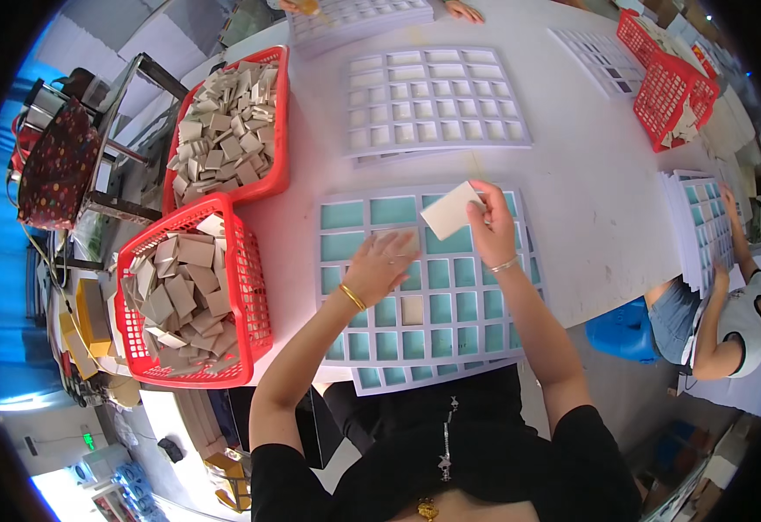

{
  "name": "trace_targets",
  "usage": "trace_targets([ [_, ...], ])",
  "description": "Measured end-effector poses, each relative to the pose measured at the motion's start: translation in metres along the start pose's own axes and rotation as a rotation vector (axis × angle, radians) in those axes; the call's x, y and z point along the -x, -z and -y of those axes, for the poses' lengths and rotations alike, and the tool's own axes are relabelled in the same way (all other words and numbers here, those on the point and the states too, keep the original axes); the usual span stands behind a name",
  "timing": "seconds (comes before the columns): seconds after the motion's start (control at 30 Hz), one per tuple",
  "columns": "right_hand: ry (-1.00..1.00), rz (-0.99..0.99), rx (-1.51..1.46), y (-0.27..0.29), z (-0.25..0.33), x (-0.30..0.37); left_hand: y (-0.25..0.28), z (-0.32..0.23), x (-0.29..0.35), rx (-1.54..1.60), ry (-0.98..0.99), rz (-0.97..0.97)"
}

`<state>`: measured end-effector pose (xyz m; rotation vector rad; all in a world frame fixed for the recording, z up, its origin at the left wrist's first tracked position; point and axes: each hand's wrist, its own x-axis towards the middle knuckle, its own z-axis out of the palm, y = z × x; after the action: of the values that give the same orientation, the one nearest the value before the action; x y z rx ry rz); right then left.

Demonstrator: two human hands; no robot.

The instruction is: The person places small rectangular items from red baskets into the compartments of white plastic trays. The person repeatedly picks up items and arranges them into the grid slots, filling the trays systematically.

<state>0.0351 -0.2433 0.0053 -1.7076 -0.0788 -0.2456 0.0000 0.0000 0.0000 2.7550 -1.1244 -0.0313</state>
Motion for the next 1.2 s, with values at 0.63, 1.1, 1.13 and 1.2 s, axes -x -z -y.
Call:
trace_targets([
  [0.63, -0.071, 0.360, 0.557, -0.087, -0.043, -0.047, -0.005, 0.008, 0.021, 0.195, 0.215, -0.035],
  [1.1, 0.369, 0.403, 0.924, -0.108, -0.039, -0.029, 0.026, 0.027, -0.014, 0.078, 0.131, 0.458],
  [1.13, 0.369, 0.417, 0.917, -0.105, -0.042, -0.029, 0.026, 0.034, -0.015, 0.129, 0.115, 0.468],
  [1.2, 0.388, 0.444, 0.913, -0.106, -0.041, -0.026, 0.035, 0.054, -0.020, 0.155, 0.122, 0.350],
])
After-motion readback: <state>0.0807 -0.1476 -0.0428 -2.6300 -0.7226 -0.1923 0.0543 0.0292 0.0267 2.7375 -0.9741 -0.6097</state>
